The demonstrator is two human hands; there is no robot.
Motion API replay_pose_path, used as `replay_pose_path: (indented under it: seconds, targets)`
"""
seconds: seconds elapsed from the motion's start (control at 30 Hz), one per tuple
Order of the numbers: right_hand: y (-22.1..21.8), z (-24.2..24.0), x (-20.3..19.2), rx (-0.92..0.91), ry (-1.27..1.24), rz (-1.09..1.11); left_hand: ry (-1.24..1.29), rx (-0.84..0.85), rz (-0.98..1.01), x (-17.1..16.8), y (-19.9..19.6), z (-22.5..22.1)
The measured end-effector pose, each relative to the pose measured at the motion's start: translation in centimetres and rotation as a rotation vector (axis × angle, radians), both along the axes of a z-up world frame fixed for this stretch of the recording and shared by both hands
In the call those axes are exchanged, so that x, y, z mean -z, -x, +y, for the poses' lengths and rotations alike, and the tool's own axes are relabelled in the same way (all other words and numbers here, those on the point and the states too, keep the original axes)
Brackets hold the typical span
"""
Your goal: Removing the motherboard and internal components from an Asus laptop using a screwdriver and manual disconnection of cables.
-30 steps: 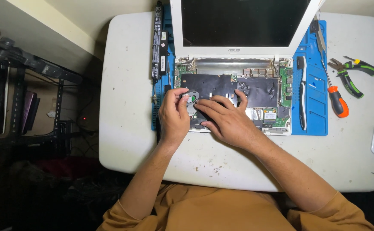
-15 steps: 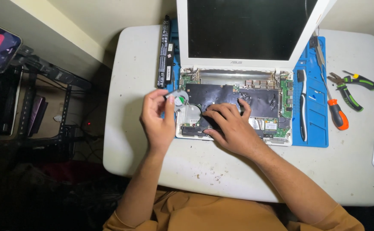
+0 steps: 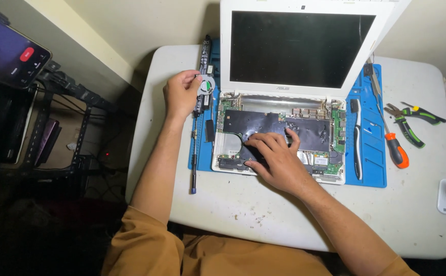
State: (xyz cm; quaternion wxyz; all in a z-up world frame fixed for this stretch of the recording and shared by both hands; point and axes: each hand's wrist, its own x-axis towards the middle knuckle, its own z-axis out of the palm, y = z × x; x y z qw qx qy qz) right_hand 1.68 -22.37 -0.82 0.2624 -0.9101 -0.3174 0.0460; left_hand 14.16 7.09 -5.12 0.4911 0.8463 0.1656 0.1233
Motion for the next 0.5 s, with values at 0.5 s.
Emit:
replay_pose_path:
  seconds: [0.5]
  targets:
    - [0.1,0.1,0.2,0.012,0.003,-0.027,-0.208,0.032,-0.139,0.9,-1.5,-0.4]
